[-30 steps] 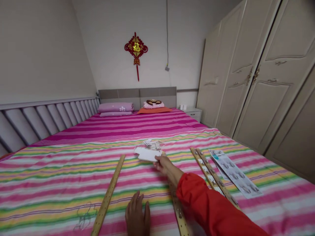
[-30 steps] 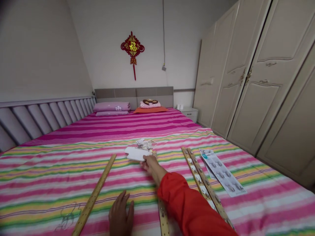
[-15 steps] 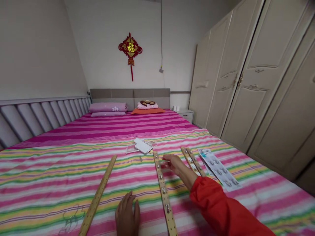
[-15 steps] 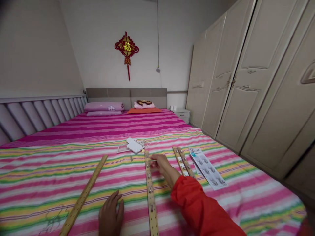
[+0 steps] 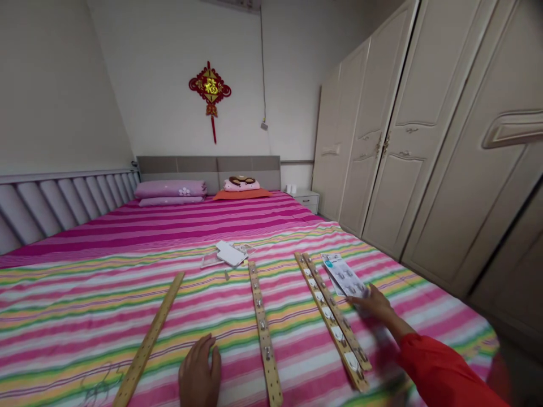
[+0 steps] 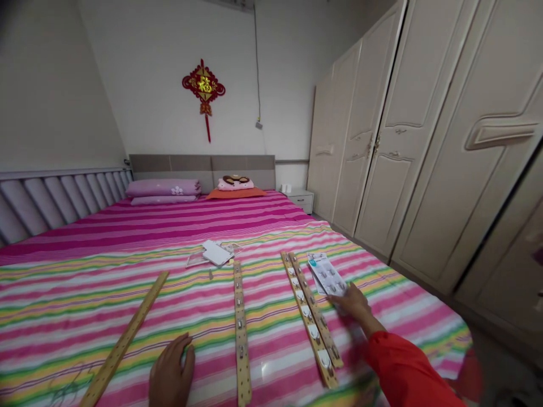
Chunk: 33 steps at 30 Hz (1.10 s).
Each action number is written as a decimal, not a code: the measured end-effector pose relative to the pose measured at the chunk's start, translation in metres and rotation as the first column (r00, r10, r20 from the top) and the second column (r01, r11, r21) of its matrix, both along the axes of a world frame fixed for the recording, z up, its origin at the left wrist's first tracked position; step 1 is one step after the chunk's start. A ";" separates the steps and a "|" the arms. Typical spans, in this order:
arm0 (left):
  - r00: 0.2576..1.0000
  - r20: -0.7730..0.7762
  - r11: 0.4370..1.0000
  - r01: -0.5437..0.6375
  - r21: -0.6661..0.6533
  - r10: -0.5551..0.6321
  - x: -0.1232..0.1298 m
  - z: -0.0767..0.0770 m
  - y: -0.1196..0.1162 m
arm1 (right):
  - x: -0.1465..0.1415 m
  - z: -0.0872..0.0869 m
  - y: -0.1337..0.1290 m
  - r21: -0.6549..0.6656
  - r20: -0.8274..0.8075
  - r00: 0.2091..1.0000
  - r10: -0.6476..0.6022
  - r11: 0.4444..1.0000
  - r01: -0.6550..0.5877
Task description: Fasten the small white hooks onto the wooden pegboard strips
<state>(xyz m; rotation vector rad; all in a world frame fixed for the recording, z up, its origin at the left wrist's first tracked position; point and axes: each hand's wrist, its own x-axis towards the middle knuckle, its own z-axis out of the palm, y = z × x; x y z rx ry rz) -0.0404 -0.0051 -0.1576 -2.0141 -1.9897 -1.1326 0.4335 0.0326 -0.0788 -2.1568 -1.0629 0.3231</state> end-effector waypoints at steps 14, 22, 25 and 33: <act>1.000 -0.006 1.000 0.000 -0.015 0.000 0.000 0.004 -0.002 | -0.009 0.005 -0.012 -0.002 -0.163 0.986 -0.037 0.999 0.037; 0.999 0.026 1.000 0.018 -0.006 -0.018 -0.001 0.005 -0.002 | -0.039 0.046 -0.040 0.297 -0.320 0.932 0.169 0.952 -0.071; 0.989 0.138 0.998 0.057 -0.004 -0.056 -0.003 0.005 -0.001 | -0.080 0.049 -0.069 0.395 -0.270 0.883 0.384 0.881 -0.262; 0.559 0.829 0.969 0.215 -0.118 -0.024 0.008 0.048 -0.031 | -0.187 -0.008 -0.145 0.288 0.050 0.696 0.716 0.657 -0.697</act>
